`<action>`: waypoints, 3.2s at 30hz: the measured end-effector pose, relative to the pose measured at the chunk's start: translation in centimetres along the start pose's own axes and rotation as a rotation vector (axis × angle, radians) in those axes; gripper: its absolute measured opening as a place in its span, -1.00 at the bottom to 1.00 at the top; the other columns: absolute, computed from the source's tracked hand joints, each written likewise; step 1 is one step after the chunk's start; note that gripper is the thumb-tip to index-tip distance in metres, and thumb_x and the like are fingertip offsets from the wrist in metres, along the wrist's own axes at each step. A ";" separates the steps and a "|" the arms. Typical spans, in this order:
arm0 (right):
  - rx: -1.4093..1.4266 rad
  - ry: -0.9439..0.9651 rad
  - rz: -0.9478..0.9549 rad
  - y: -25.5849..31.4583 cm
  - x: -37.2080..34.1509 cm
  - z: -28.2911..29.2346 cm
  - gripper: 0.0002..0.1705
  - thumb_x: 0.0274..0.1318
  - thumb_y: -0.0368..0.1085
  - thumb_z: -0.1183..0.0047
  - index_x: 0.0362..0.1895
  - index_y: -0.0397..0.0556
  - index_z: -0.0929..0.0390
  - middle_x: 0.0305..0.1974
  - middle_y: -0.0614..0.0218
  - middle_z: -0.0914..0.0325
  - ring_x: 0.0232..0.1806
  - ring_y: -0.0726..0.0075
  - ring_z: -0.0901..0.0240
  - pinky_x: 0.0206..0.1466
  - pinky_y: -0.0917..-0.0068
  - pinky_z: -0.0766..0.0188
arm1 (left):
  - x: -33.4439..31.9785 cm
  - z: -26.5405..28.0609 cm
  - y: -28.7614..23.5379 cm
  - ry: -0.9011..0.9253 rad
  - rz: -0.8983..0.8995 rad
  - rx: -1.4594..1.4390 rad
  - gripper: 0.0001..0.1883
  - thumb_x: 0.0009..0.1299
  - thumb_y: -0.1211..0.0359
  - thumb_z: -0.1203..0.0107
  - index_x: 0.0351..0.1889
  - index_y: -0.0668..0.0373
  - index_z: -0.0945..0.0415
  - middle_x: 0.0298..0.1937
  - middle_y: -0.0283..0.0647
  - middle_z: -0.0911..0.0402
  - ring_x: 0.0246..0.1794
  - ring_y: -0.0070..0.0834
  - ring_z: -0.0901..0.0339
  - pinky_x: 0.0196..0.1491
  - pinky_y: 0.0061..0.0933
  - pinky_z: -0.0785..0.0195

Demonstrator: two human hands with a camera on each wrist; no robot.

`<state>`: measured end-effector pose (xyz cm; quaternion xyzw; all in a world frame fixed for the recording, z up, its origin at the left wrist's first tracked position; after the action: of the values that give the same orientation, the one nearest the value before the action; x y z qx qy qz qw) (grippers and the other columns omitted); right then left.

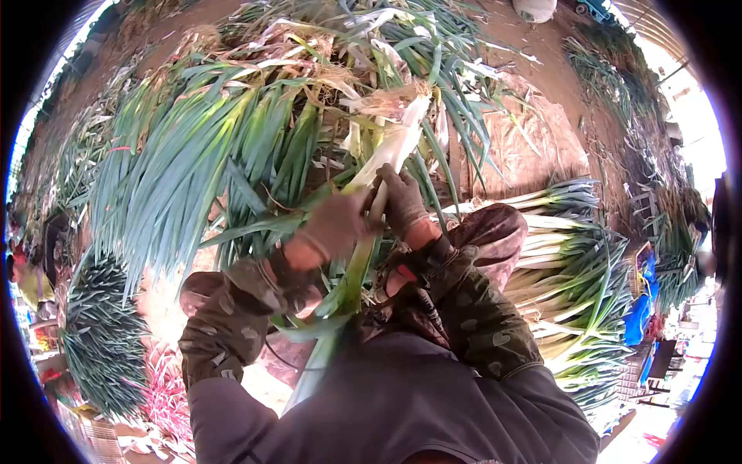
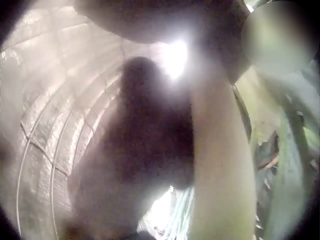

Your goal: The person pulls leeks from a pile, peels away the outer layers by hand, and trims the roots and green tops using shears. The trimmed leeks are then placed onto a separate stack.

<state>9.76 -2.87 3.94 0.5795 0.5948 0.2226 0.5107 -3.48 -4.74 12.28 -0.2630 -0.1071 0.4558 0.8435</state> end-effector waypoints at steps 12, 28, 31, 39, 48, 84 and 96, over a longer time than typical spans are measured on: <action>0.270 0.257 -0.296 1.5 -4.4 -2.5 -0.65 0.28 -0.03 -0.18 -0.40 0.15 -0.31 -0.58 0.56 -0.19 -0.66 0.49 -0.17 -0.63 0.45 -0.14 | 15.3 1.2 1.3 0.209 -0.050 -0.336 -0.17 0.21 0.37 -0.34 0.46 0.19 -0.19 -0.09 -0.10 -0.66 -0.31 -0.43 -0.63 -0.26 -0.44 -0.51; 0.103 0.394 -0.391 0.9 -11.4 -4.3 -0.68 0.29 -0.09 -0.17 -0.44 0.17 -0.34 -0.64 0.62 -0.17 -0.71 0.57 -0.17 -0.69 0.52 -0.12 | 23.3 21.0 9.1 -0.453 0.112 0.599 -0.53 0.35 0.40 -0.11 0.26 0.05 -0.46 0.10 -0.04 -0.63 -0.19 -0.34 -0.65 -0.16 -0.36 -0.57; 0.224 0.253 -0.370 0.1 -10.2 -1.5 -0.70 0.29 -0.08 -0.18 -0.41 0.19 -0.35 -0.62 0.60 -0.20 -0.69 0.55 -0.20 -0.68 0.49 -0.16 | 22.1 20.6 8.6 -0.223 0.133 0.349 -0.34 0.26 0.42 -0.23 0.37 0.06 -0.33 0.11 -0.03 -0.62 -0.23 -0.40 -0.64 -0.25 -0.40 -0.58; 0.112 0.168 -0.093 3.2 -3.2 0.8 -0.57 0.27 0.01 -0.19 -0.18 -0.11 -0.45 -0.48 0.40 -0.44 -0.56 0.44 -0.44 -0.55 0.41 -0.51 | 16.7 10.4 8.5 -0.139 0.158 -0.621 -0.05 0.17 0.36 -0.38 0.54 0.10 -0.12 -0.02 -0.16 -0.62 -0.28 -0.54 -0.56 -0.23 -0.49 -0.58; -0.431 0.264 0.049 6.3 -0.9 -0.6 -0.58 0.24 -0.16 -0.22 -0.07 -0.33 -0.56 -0.27 0.27 -0.62 -0.28 0.52 -0.52 -0.26 0.55 -0.46 | 2.1 -2.1 -1.5 0.438 0.197 -0.890 -0.61 0.48 0.12 -0.13 0.05 0.25 -0.47 -0.27 -0.29 -0.60 -0.31 -0.55 -0.56 -0.20 -0.52 -0.46; -0.269 -0.187 0.241 22.5 17.3 15.0 -0.77 0.25 -0.18 -0.13 -0.48 0.19 -0.43 -0.65 0.47 -0.42 -0.62 0.55 -0.41 -0.59 0.48 -0.33 | -16.3 6.7 3.3 0.157 0.444 -0.951 -0.76 0.53 0.30 0.07 -0.02 0.28 -0.42 -0.51 -0.42 -0.36 -0.58 -0.67 -0.32 -0.52 -0.60 -0.19; -1.554 0.228 1.431 20.5 -3.2 -3.5 -0.78 0.12 -0.29 -0.24 -0.11 0.10 -0.67 0.04 0.29 -0.62 0.10 0.16 -0.55 0.32 0.21 -0.39 | -11.9 6.8 5.3 -0.058 0.506 -1.090 -0.65 0.56 0.14 -0.01 0.01 0.27 -0.50 -0.51 -0.43 -0.40 -0.63 -0.70 -0.30 -0.58 -0.63 -0.22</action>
<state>15.58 0.03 23.96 0.2849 -0.1455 0.8431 0.4323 -16.84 -9.86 15.85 -0.6624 -0.2823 0.5290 0.4491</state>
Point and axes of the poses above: each hand's wrist, its own x-axis towards the middle knuckle, its own z-axis out of the back of the hand, y = z × x, the point moved 7 cm from there along x, towards the middle knuckle
